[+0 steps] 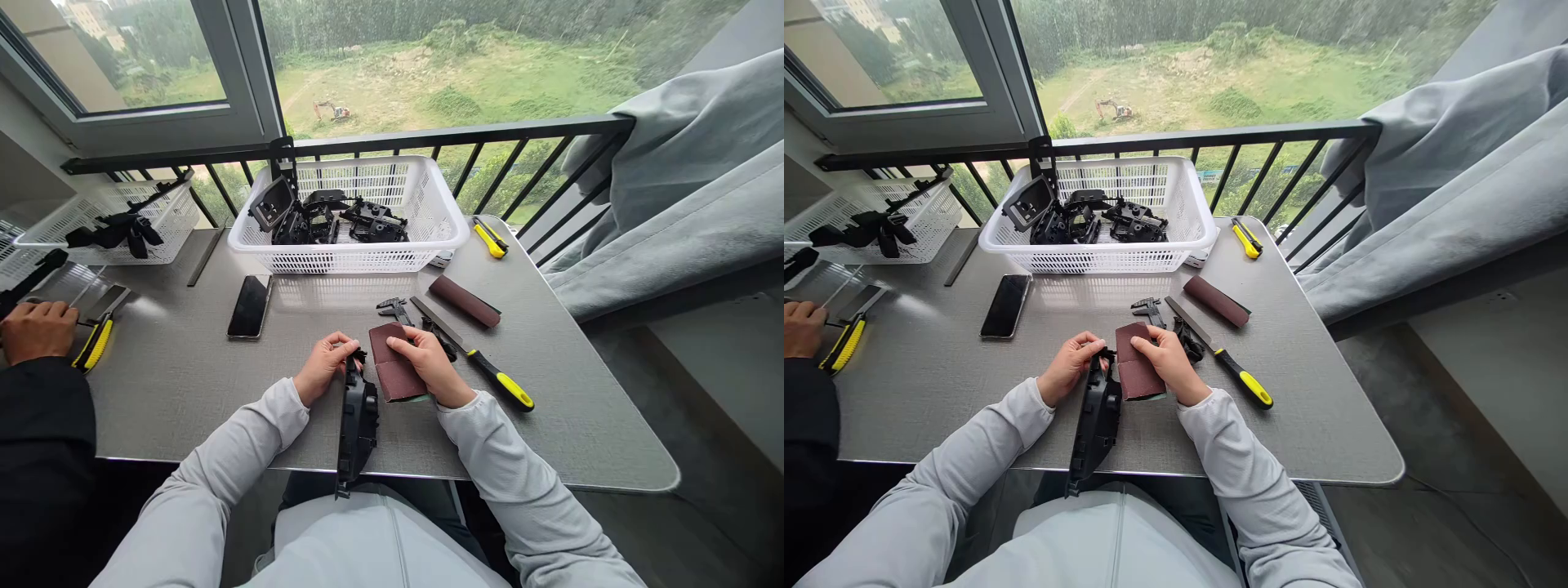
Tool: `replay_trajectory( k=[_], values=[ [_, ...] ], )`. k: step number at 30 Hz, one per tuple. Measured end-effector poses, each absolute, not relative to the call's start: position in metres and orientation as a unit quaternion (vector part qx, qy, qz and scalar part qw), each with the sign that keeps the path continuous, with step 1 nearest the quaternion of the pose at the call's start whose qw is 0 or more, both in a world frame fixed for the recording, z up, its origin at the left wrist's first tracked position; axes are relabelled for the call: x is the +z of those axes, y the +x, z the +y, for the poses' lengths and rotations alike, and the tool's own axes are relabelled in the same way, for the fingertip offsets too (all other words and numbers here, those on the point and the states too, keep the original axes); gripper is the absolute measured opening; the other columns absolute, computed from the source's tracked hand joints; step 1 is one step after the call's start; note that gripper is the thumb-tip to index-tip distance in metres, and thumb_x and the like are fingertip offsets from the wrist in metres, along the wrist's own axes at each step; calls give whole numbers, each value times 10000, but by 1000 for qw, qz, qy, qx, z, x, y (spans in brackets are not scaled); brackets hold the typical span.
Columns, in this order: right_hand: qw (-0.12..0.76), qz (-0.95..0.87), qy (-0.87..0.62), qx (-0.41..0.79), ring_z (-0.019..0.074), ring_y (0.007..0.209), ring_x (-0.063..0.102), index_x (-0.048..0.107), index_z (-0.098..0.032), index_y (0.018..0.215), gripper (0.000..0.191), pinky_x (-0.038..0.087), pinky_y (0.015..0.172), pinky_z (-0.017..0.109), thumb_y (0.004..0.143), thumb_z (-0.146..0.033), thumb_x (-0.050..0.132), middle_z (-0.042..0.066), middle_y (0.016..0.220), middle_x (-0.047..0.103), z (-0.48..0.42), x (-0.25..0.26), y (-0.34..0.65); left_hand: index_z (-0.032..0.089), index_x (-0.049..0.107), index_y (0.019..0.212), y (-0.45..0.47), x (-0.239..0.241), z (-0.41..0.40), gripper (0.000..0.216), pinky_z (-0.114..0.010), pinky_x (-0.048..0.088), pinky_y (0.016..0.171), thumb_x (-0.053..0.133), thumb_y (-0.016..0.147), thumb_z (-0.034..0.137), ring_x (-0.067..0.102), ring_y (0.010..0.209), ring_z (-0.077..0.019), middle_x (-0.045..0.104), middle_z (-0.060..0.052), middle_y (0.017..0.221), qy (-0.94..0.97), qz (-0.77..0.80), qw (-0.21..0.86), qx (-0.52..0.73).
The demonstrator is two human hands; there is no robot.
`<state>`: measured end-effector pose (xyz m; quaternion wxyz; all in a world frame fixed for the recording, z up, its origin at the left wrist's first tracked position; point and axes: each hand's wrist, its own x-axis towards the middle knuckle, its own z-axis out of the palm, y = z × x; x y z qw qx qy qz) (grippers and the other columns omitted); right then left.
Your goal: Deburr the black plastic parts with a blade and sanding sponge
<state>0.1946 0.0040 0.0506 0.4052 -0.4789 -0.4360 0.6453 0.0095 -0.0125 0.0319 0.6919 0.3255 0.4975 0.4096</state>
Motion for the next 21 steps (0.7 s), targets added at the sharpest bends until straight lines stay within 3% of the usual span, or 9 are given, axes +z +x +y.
replay_trajectory(
  k=[9,11,16,21],
  values=[
    [439,-382,-479,657,158,601,581,712,-189,765,272,454,570,280,592,-392,763,3,700,691,5,54,198,167,612,892,5,39,-10,482,-165,139,323,739,652,565,321,335,-23,620,31,548,317,490,695,420],
    [449,-366,-479,660,166,599,595,707,-196,786,282,468,572,290,593,-396,758,-2,688,686,7,55,199,165,615,920,5,40,-10,493,-160,171,317,748,651,556,332,339,-24,611,36,555,307,472,711,422],
    [467,-333,-484,661,179,542,594,666,-208,758,276,469,516,301,578,-400,750,-17,592,638,11,57,204,166,575,856,6,41,-12,528,-174,401,400,847,542,493,510,431,-64,572,59,561,293,445,725,437],
    [485,-323,-490,648,155,492,553,656,-199,743,295,464,492,295,548,-395,758,-24,561,607,14,58,206,194,476,815,0,41,-11,518,-181,468,452,880,523,336,546,456,-63,609,59,627,312,456,714,429]
  ],
)
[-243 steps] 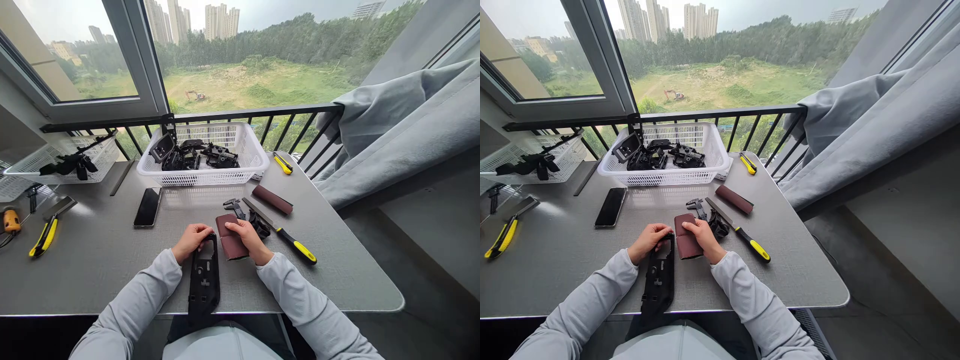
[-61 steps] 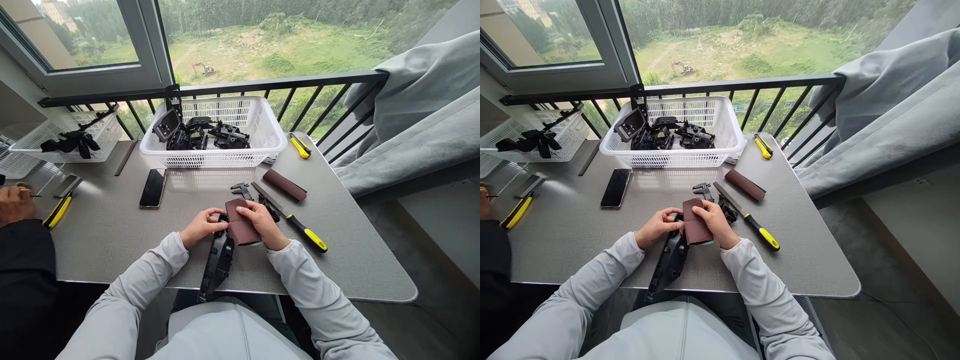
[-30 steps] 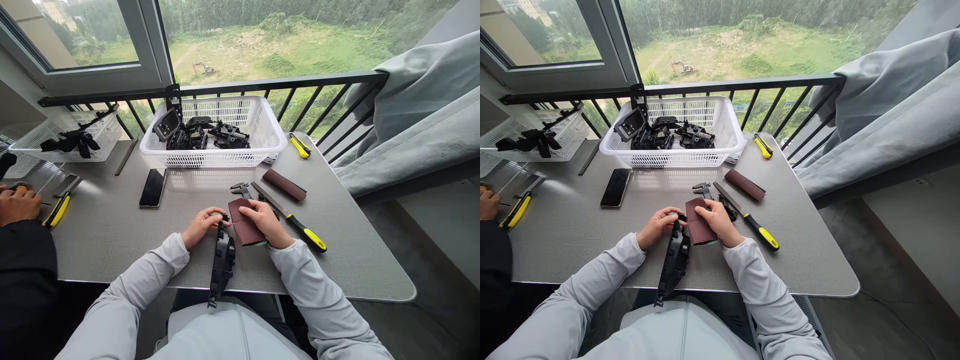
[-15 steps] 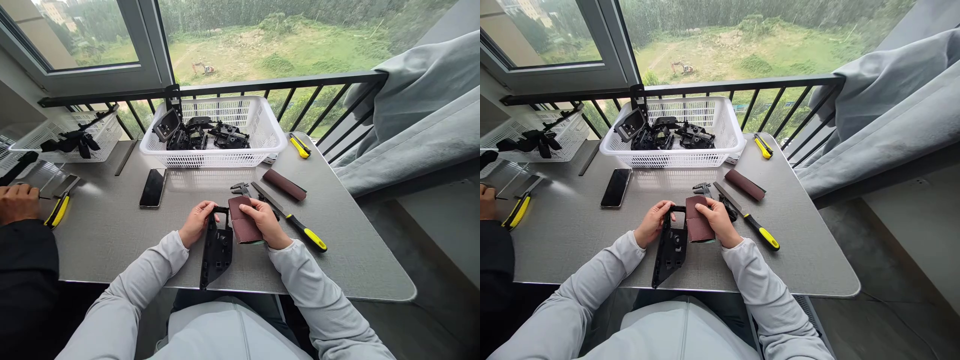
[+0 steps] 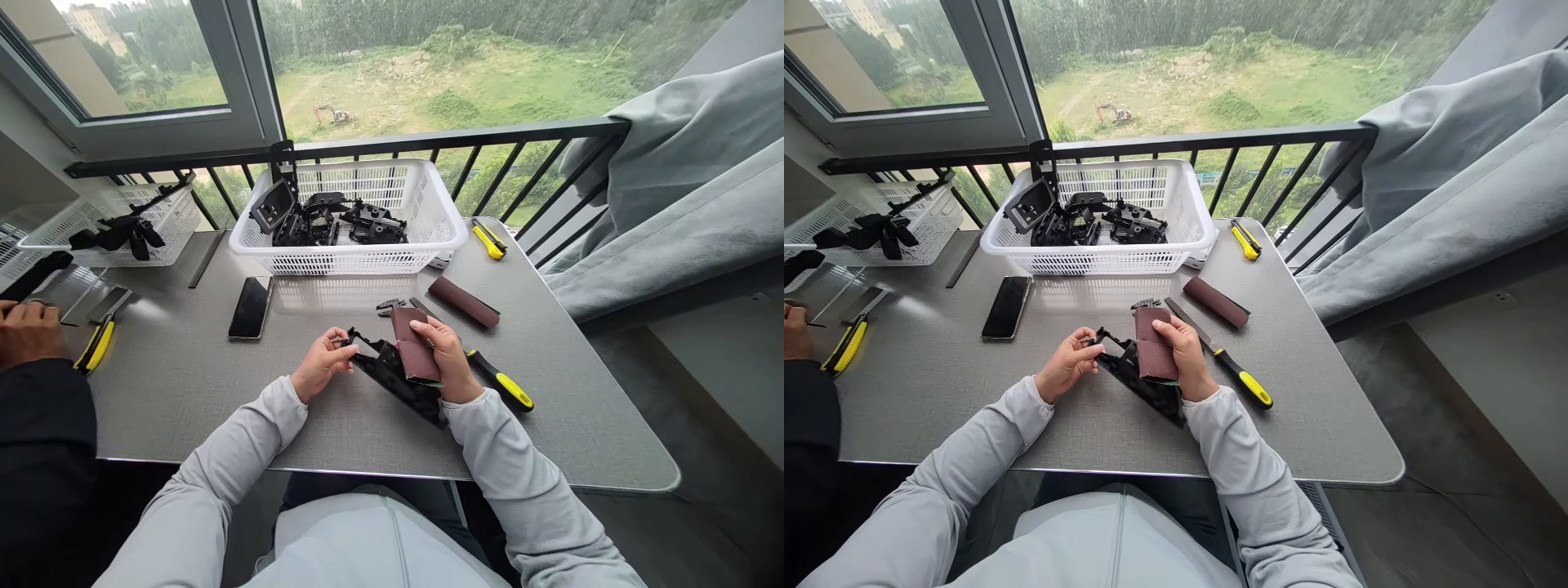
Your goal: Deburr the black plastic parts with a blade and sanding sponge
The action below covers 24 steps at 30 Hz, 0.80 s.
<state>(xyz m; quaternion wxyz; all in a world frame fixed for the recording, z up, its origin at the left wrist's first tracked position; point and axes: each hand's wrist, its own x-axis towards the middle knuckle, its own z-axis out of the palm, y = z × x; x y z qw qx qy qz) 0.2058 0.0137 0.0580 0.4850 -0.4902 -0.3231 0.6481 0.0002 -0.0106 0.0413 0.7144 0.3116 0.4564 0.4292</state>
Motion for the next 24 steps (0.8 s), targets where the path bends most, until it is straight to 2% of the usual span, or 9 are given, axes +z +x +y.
replay_trajectory(
  k=[5,10,15,17,19,24],
  values=[
    [526,-322,-497,611,163,539,565,641,-211,728,221,475,530,301,617,-385,721,-12,612,626,14,59,211,204,470,858,-9,44,-6,471,-187,461,413,823,615,398,513,406,-56,649,41,663,339,436,719,423],
    [597,-308,-498,548,193,717,616,641,-235,777,186,488,654,310,676,-388,667,-6,749,664,16,62,220,240,519,1046,-11,45,-5,454,-215,518,497,759,699,406,586,474,-76,692,32,754,318,422,697,484],
    [694,-293,-502,425,190,731,602,648,-222,770,174,481,680,310,659,-355,668,5,772,667,13,65,219,225,532,859,-6,44,-6,378,-257,560,644,782,662,428,629,587,-84,679,35,807,304,433,641,556],
    [676,-348,-508,406,185,715,588,641,-220,766,149,472,676,308,701,-355,652,7,763,660,8,63,214,221,524,821,-2,42,-8,387,-284,563,741,798,640,425,650,683,-98,675,30,844,322,451,611,565],
    [621,-439,-510,403,185,702,579,638,-223,781,142,468,671,311,769,-363,615,7,750,657,1,58,206,218,516,785,2,39,-10,378,-289,553,784,806,631,404,653,764,-115,672,20,863,350,474,571,571],
    [522,-581,-482,397,184,633,581,668,-211,783,169,469,590,295,826,-358,596,14,700,665,-14,48,187,219,480,719,9,27,-16,349,-272,549,722,778,672,395,630,752,-126,662,12,814,424,506,486,573]
  ],
)
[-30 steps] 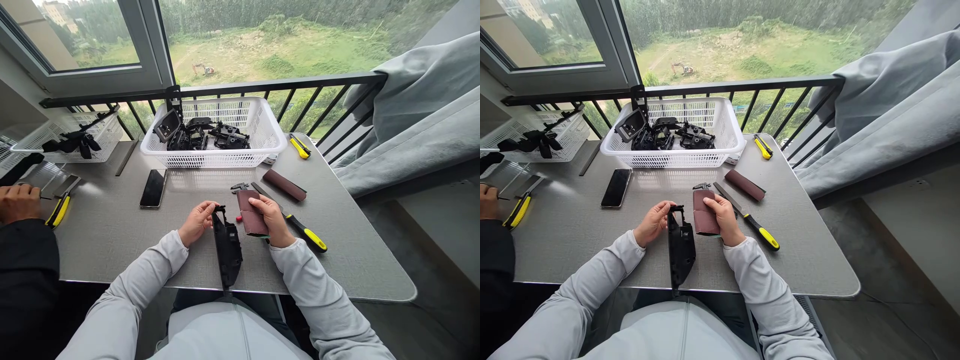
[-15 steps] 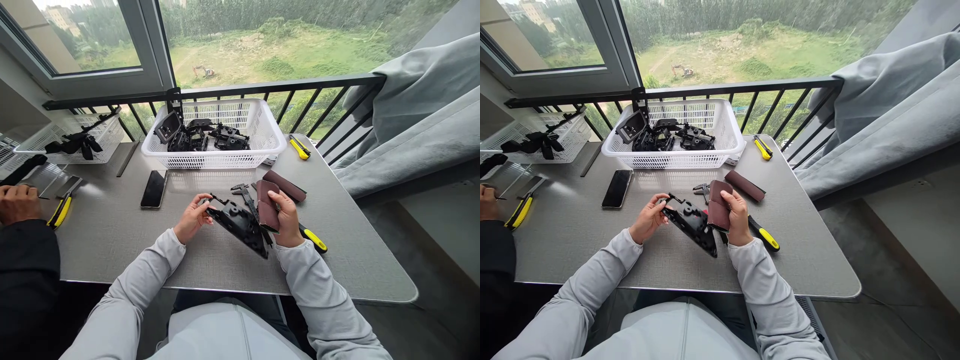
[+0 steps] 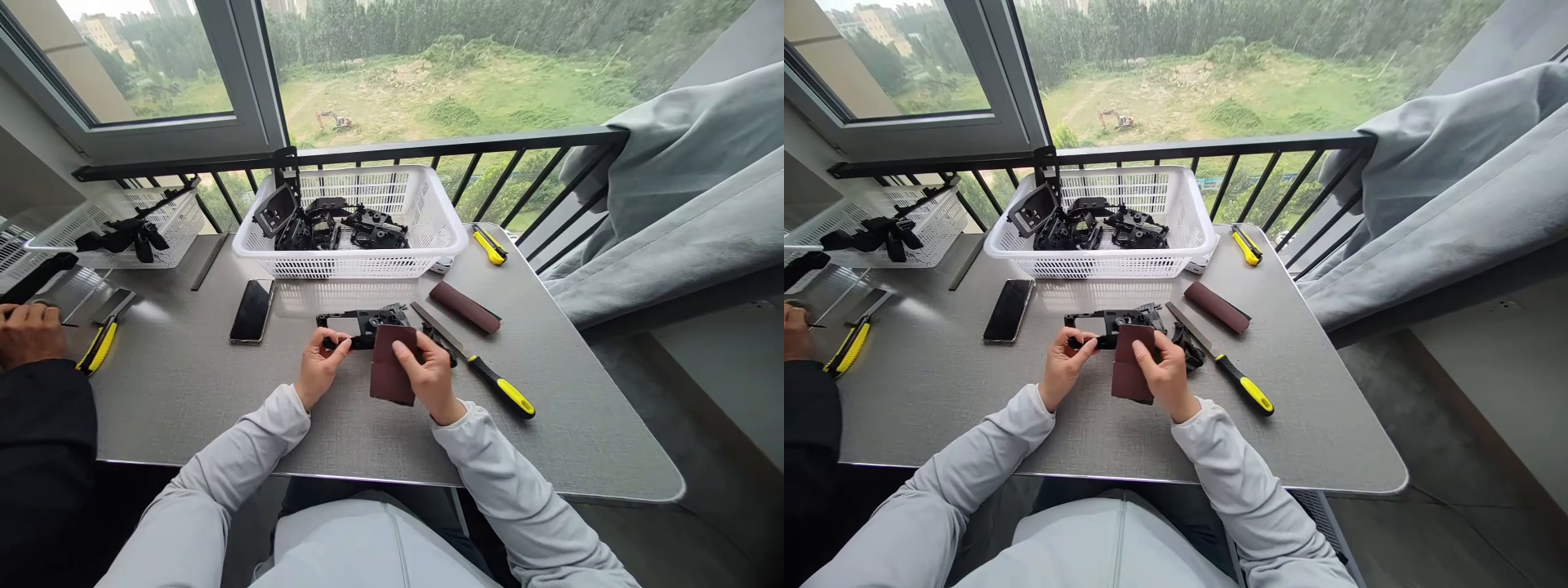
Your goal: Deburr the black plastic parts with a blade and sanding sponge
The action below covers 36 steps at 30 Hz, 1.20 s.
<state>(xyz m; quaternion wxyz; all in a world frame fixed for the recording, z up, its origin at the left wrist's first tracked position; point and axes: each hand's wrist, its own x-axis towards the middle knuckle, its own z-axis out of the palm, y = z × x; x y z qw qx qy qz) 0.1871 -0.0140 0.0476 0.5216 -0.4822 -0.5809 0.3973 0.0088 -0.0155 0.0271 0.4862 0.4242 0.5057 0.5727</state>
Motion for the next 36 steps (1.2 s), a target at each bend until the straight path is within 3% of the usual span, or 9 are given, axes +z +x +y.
replay_trajectory(
  k=[11,16,24,36],
  values=[
    [486,-706,-414,308,177,628,632,672,-200,857,150,499,599,288,870,-249,531,32,726,694,-25,35,170,232,625,921,9,19,-26,210,-325,587,771,549,903,427,676,866,-168,702,-32,937,548,395,463,574],
    [492,-714,-420,268,166,581,610,669,-193,866,157,490,567,282,885,-213,514,25,695,676,-25,37,171,232,649,972,10,18,-27,197,-337,579,804,544,914,389,676,892,-177,707,-39,952,558,408,439,574],
    [491,-725,-416,245,174,621,642,678,-195,923,172,520,605,289,885,-208,510,41,756,712,-25,34,170,222,636,962,13,18,-26,244,-314,603,736,562,891,443,684,814,-164,700,-29,883,527,435,441,582],
    [486,-710,-427,279,169,590,634,693,-198,904,187,513,577,280,878,-219,509,29,721,708,-24,36,170,228,635,965,15,16,-26,223,-313,606,730,577,883,427,696,811,-165,704,-22,872,510,456,439,583]
  ],
)
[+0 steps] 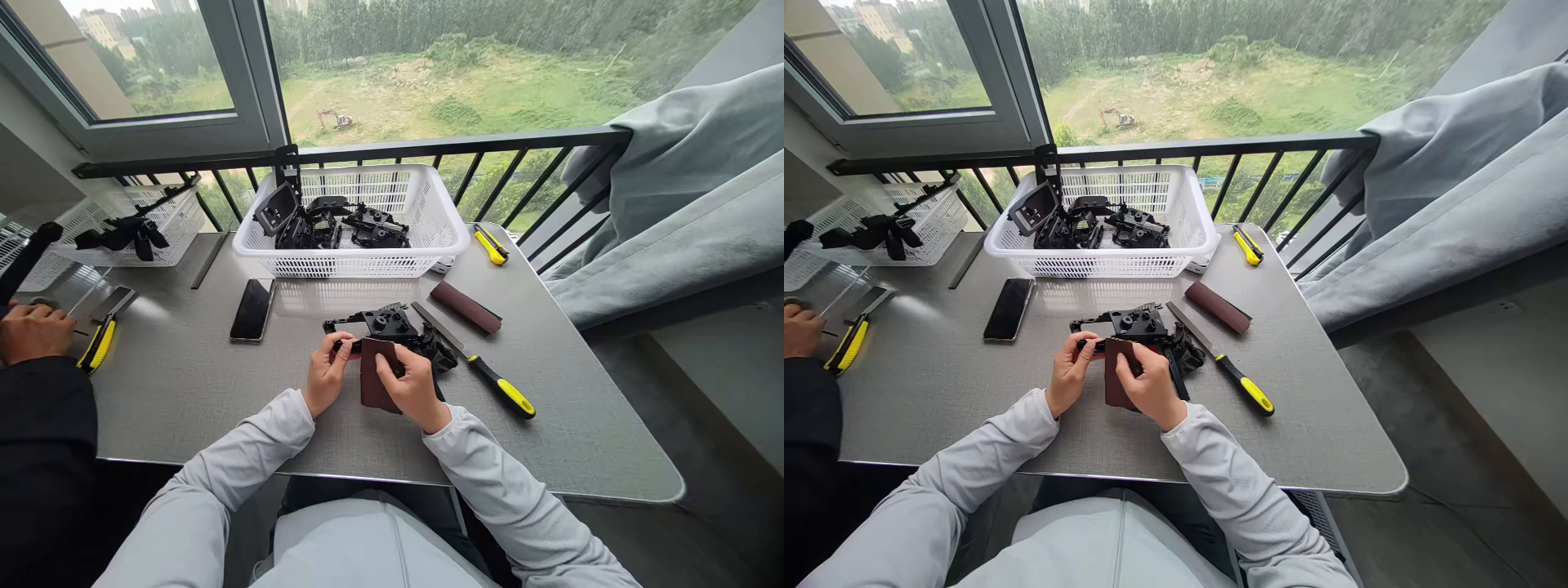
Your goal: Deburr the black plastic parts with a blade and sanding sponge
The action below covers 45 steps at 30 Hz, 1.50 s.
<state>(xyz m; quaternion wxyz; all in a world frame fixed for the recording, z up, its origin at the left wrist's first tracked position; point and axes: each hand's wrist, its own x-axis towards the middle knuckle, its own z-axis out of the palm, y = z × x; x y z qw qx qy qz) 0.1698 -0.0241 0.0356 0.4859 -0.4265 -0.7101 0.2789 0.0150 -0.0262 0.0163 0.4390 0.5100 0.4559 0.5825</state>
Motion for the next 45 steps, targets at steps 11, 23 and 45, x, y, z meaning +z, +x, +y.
replay_trajectory(
  k=[11,23,45],
  values=[
    [485,-651,-458,362,167,621,630,684,-183,884,186,511,570,260,869,-298,538,12,720,705,-19,36,176,218,479,816,14,11,-19,320,-290,593,670,709,761,433,660,691,-118,650,21,809,457,486,427,611],
    [444,-672,-430,407,180,623,628,690,-181,803,183,510,578,277,832,-308,562,22,707,714,-19,33,175,236,394,864,13,11,-20,331,-293,550,712,691,769,347,634,779,-125,615,8,880,473,477,425,607],
    [446,-675,-436,394,191,639,645,696,-186,826,177,518,602,288,836,-285,550,31,741,731,-20,31,172,241,403,879,13,9,-20,315,-313,537,734,658,798,408,620,791,-132,602,-3,930,471,487,430,597]
  ],
)
